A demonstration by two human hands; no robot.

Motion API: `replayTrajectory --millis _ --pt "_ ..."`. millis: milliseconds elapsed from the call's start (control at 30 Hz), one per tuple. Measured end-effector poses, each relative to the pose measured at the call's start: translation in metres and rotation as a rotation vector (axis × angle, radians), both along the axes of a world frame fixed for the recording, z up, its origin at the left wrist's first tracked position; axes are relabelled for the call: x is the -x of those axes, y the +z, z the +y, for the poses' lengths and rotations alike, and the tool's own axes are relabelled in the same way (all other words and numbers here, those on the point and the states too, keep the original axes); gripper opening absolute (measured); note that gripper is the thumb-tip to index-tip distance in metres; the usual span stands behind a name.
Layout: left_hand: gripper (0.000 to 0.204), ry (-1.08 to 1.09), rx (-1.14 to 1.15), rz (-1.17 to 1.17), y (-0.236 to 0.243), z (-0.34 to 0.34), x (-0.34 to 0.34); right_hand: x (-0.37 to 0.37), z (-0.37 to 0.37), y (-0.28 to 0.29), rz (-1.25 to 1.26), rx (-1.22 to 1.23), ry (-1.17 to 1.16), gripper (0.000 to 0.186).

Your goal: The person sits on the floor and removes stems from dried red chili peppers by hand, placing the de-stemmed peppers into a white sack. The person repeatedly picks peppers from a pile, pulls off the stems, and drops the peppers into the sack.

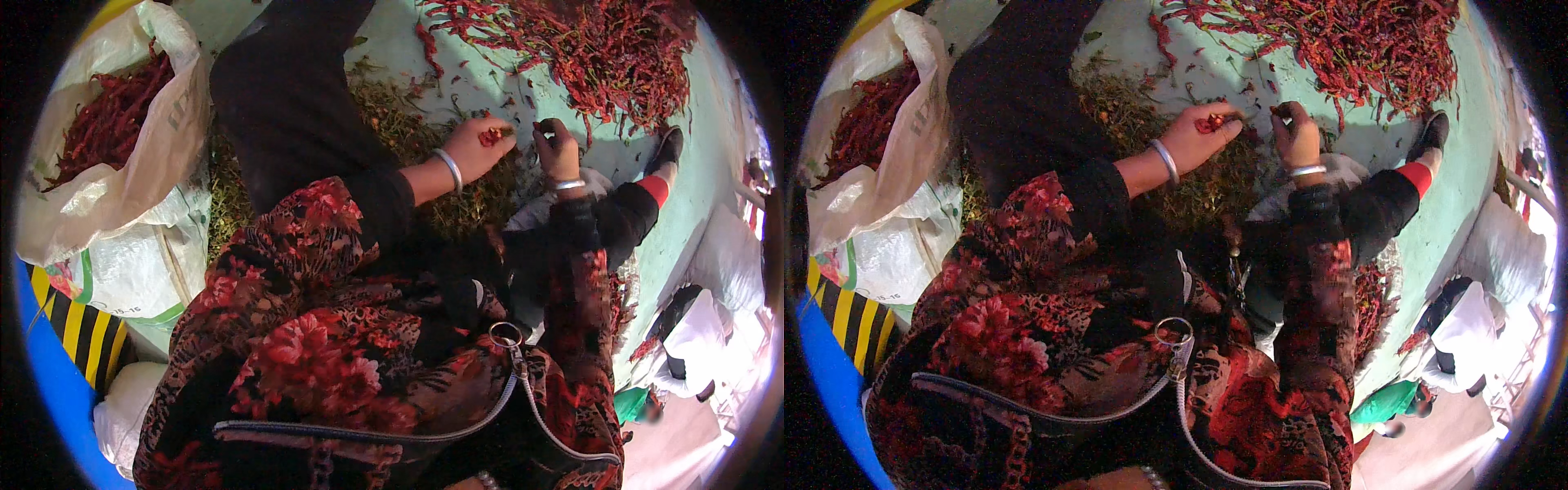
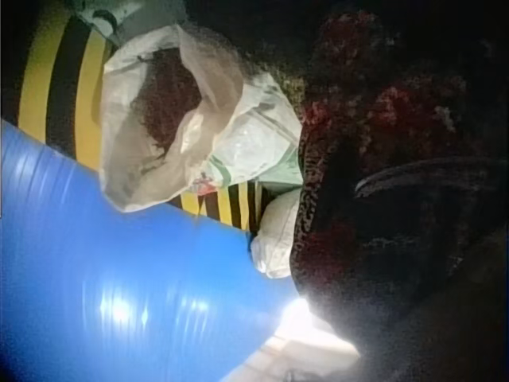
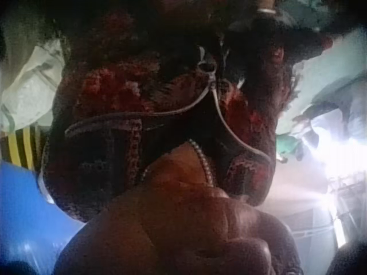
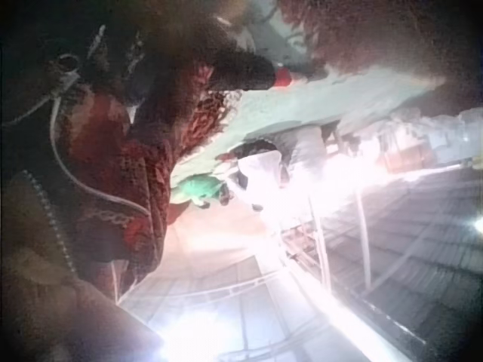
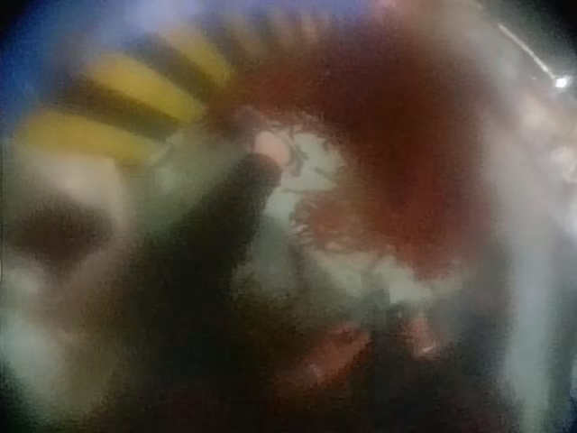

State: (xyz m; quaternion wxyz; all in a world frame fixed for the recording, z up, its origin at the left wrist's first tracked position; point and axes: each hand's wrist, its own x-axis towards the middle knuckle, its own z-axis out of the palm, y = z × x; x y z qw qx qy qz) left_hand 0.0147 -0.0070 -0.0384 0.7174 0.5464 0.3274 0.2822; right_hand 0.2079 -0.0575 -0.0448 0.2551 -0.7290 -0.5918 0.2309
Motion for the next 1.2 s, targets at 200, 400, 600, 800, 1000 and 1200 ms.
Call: replayTrajectory --millis 200,400,600,800,1000,1200 --pt "0.024 -0.149 -0.338 0.093 0.013 -0.009 0.006 0.083 -0.032 0.081 -0.206 -0.101 0.090 0.016" --pt "0.022 -0.360 -0.258 -0.007 0.040 -0.005 0.023 0.081 -0.046 0.098 -0.350 -0.155 0.260 0.022" --pt "0.010 -0.738 0.207 -0.352 0.101 -0.012 0.042 0.015 -0.076 0.056 -0.459 0.201 0.511 0.027" --pt "0.015 -0.426 0.692 -0.264 0.058 0.010 0.030 -0.037 -0.024 0.022 -0.336 0.205 0.128 0.037" --pt "0.015 -0.062 0.608 -0.132 0.026 0.016 0.020 -0.028 0.020 -0.023 -0.338 0.107 -0.019 0.024" --pt "0.018 -0.032 0.839 -0.156 0.023 -0.004 0.030 0.047 -0.002 0.066 0.165 -0.159 -0.120 0.009"
